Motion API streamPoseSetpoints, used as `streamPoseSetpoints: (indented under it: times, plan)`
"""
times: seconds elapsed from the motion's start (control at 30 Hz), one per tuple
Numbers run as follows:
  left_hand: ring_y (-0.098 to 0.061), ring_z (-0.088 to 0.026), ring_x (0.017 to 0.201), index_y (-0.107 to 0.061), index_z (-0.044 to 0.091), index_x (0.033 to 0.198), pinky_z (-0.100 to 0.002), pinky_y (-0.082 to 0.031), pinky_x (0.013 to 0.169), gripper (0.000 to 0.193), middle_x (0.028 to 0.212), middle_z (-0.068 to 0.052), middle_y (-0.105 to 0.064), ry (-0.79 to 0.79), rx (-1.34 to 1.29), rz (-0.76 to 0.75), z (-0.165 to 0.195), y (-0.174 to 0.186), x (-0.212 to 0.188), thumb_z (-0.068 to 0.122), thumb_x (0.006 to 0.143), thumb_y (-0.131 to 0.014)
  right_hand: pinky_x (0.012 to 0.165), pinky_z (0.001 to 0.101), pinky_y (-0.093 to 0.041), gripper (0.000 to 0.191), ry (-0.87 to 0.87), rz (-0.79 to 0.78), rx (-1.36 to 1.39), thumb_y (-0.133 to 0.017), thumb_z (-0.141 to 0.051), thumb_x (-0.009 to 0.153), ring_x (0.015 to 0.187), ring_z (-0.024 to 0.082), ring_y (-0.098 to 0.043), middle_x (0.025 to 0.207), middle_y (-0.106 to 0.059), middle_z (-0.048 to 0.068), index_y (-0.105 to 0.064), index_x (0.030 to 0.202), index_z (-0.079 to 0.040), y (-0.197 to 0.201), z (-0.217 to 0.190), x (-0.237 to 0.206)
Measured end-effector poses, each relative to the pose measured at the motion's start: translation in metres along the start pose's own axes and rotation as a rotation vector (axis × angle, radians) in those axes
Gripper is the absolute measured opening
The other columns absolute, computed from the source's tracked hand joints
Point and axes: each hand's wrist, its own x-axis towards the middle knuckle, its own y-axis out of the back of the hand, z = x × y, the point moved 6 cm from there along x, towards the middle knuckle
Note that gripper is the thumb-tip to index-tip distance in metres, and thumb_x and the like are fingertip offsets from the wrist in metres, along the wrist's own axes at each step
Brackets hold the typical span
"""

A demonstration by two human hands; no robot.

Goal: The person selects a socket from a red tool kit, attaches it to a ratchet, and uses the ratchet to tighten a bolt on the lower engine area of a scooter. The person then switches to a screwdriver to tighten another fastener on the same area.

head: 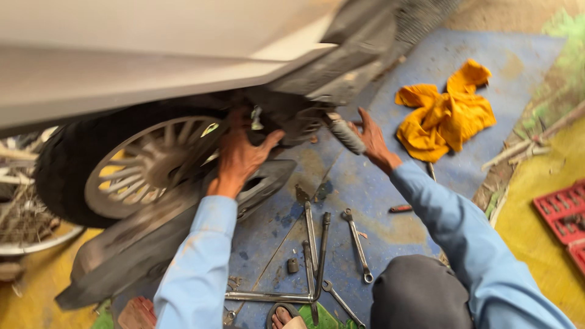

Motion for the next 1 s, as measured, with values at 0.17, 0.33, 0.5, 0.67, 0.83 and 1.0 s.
streamPoseSetpoints:
  times: [0.17,0.33,0.5,0.67,0.83,1.0]
  plan:
    - [-0.066,-0.043,0.111,-0.046,-0.007,0.138,-0.048,-0.053,0.094,0.100,0.125,-0.029,-0.064,-0.116,0.031,-0.022,0.016,-0.016,0.000,0.057,0.075,-0.089,0.065,0.0365,-0.059,0.063,-0.143,0.024,0.414,-0.057,-0.029,0.100,0.087,0.017,-0.072,0.131,-0.065,0.010,-0.033,0.155,-0.014,0.004,0.014,0.036]
    - [-0.069,-0.036,0.109,-0.046,-0.009,0.140,-0.041,-0.055,0.094,0.089,0.124,-0.025,-0.068,0.018,-0.014,-0.082,0.007,-0.032,0.002,0.044,0.081,-0.087,0.070,0.0358,-0.059,0.052,-0.099,0.046,0.639,-0.059,-0.019,0.099,0.090,0.019,-0.072,0.114,-0.075,0.014,-0.045,0.148,-0.008,-0.013,0.023,0.055]
    - [-0.063,-0.034,0.123,-0.039,-0.012,0.147,-0.039,-0.051,0.105,0.095,0.137,-0.027,-0.060,0.005,-0.053,-0.049,-0.009,-0.032,-0.005,0.039,0.083,-0.086,0.091,0.0327,-0.064,0.038,-0.073,-0.014,0.799,-0.065,-0.021,0.103,0.101,0.019,-0.075,0.120,-0.074,0.015,-0.058,0.135,0.000,-0.040,0.050,0.051]
    - [-0.060,-0.029,0.124,-0.034,-0.011,0.150,-0.037,-0.050,0.110,0.098,0.140,-0.023,-0.055,0.075,-0.019,-0.043,-0.028,-0.023,-0.015,0.035,0.082,-0.088,0.086,0.0361,-0.059,0.044,-0.079,0.025,0.770,-0.069,-0.026,0.095,0.096,0.023,-0.073,0.116,-0.074,0.014,-0.060,0.131,-0.002,-0.055,0.077,0.058]
    - [-0.057,-0.023,0.126,-0.029,-0.009,0.153,-0.035,-0.048,0.114,0.103,0.142,-0.019,-0.050,0.051,-0.095,-0.025,-0.027,-0.017,-0.019,0.031,0.080,-0.090,0.087,0.0365,-0.059,0.043,-0.049,0.031,0.790,-0.070,-0.030,0.093,0.094,0.022,-0.074,0.111,-0.077,0.012,-0.065,0.124,-0.001,-0.066,0.091,0.059]
    - [-0.056,-0.020,0.125,-0.029,-0.007,0.155,-0.035,-0.047,0.117,0.102,0.142,-0.016,-0.049,0.034,-0.124,-0.020,-0.032,-0.013,-0.020,0.027,0.080,-0.090,0.086,0.0356,-0.059,0.042,-0.027,0.004,0.796,-0.073,-0.031,0.091,0.093,0.021,-0.073,0.106,-0.076,0.012,-0.066,0.118,0.000,-0.069,0.100,0.063]
